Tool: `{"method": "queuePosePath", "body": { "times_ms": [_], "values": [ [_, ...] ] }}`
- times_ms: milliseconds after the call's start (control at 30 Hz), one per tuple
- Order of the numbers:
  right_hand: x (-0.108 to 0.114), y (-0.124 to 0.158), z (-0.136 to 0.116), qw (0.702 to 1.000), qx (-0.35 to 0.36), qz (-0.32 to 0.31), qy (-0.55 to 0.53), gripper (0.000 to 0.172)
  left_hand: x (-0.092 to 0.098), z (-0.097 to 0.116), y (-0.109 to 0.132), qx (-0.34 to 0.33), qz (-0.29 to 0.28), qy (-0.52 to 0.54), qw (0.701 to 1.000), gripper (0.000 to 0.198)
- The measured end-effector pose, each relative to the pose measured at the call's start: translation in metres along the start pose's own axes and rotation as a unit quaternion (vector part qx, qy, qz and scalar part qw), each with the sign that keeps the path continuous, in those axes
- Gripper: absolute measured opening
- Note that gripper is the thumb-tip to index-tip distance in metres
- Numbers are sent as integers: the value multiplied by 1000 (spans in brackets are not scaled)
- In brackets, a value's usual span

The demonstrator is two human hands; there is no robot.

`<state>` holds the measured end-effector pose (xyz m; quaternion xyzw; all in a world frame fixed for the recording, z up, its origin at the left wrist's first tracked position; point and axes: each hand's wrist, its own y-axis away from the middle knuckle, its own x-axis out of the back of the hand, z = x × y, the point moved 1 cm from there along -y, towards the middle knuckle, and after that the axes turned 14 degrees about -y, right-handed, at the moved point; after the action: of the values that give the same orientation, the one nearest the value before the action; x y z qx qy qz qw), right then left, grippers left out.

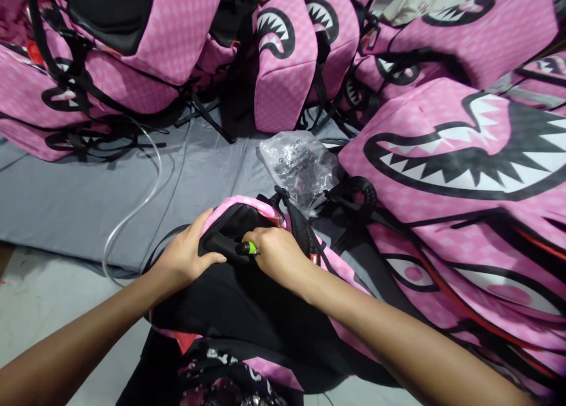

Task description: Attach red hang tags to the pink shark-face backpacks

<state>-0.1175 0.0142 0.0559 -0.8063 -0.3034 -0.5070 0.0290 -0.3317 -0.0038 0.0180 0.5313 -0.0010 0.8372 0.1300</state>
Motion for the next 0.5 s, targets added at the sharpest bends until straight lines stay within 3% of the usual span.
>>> {"method": "queuePosePath", "body": {
  "times_ms": [133, 200, 333, 433, 500],
  "values": [
    [4, -2, -5, 996, 38, -51, 59, 28, -4, 2, -3, 19, -4, 31, 999, 88],
    [7, -2, -7, 995, 58, -32, 80, 28, -2, 1, -5, 17, -2, 37, 999, 88],
    [5, -18, -16, 994, 97, 45, -19, 26, 1, -4, -3, -16, 3, 30, 999, 90],
    [3, -35, -25, 984, 151, 14, -97, 22, 2, -10, 1, -40, 10, 13, 999, 87],
    [7, -40, -26, 980, 186, -6, -74, 22, 4, -14, 1, -48, 23, 0, 999, 84]
  ]
}}
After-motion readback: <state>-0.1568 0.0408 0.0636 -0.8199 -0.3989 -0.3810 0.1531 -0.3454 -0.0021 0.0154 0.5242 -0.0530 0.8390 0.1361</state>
